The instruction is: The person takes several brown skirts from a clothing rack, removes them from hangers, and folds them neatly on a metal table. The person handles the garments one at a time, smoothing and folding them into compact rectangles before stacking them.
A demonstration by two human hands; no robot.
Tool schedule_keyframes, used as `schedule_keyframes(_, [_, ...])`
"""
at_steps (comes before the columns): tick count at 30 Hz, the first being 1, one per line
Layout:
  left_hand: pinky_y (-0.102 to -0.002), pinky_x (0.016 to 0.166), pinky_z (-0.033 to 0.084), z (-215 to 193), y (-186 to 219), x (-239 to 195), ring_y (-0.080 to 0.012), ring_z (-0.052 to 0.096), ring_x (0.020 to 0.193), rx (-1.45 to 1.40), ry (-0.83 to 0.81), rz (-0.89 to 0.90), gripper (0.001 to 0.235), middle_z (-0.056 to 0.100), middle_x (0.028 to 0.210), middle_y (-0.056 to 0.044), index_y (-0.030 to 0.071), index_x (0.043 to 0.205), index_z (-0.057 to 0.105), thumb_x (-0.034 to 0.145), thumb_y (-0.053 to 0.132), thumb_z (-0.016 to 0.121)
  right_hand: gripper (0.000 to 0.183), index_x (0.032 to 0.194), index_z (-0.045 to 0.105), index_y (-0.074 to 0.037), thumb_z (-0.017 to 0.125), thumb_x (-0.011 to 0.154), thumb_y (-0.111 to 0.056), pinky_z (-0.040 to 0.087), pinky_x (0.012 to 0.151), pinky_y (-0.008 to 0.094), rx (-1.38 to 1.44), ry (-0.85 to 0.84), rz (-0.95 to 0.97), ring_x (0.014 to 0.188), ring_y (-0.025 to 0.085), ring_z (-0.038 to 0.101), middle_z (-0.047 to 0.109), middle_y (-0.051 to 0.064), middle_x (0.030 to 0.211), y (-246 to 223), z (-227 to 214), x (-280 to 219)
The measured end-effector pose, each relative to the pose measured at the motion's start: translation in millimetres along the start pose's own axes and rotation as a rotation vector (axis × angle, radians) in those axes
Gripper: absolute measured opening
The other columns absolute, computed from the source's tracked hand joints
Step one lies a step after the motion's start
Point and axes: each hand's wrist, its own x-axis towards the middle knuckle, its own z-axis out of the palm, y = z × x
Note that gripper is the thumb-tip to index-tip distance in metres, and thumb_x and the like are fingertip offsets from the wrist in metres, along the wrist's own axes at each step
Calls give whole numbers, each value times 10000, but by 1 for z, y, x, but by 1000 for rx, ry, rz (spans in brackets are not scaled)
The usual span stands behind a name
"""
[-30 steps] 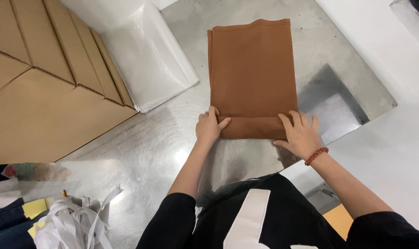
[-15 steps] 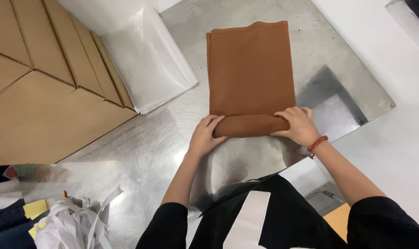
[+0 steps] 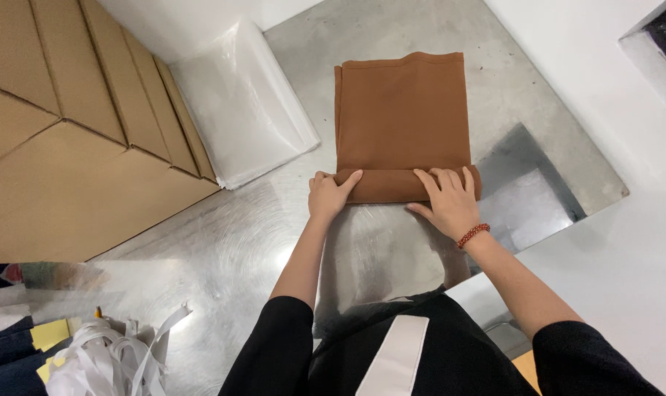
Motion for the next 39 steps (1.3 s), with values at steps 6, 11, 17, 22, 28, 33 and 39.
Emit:
schedule_keyframes(6, [-514,1132,475,7,-6,-9,-342,482,1394,109,-33,-46,1098,573,1408,-190,-56,1371,641,908,913,415,716,1333,623,-192,366,1045,-796,437,1113,465,-25,-80,39,1202,265,675,705,100,1163,7,0,6])
schedule_keyframes(11, [-510,1083,475,20,-25,-28,-356,483,1413,320,-145,-49,961,540,1490,-189,-25,1339,686,969,802,367,714,1222,632,-160,262,1071,-752,589,911,455,129,-338,57,1035,321,784,801,135,1033,-13,-37,-29])
schedule_keyframes(17, [-554,1144,421,11,-16,-90,-374,495,1356,209,72,674,627,521,1346,-137,90,1345,610,939,549,746,563,1239,568,-194,324,1105,-683,592,896,496,196,-268,165,1067,367,781,791,145,1118,-14,-32,-42])
schedule_keyframes(22, [-502,1192,401,22,-37,-74,-296,469,1413,322,-10,672,649,571,1372,-88,151,1457,575,899,350,842,406,1259,606,-250,480,1095,-599,490,974,399,59,171,2,1184,224,649,642,2,1168,-14,10,-55])
schedule_keyframes(28, [-498,1129,494,19,-31,-42,-311,640,1304,29,-4,449,519,722,1249,-113,206,1352,663,974,560,682,611,1451,579,-229,642,977,-610,304,1197,464,42,364,-128,1388,221,517,596,7,1383,-32,12,-73])
schedule_keyframes(33, [-521,1037,547,21,-29,20,-393,711,1184,-322,161,217,602,775,1118,-174,133,1125,797,1132,597,413,683,1500,542,-243,652,951,-634,298,1210,476,-5,250,-109,1419,187,498,585,-16,1416,-26,12,-65])
schedule_keyframes(39, [-466,925,631,42,-39,87,-336,767,1097,-199,193,97,359,794,1120,-136,85,1276,759,1012,320,694,654,1488,585,-232,692,942,-576,310,1146,440,40,316,-108,1370,189,533,619,-6,1427,-34,2,-65])
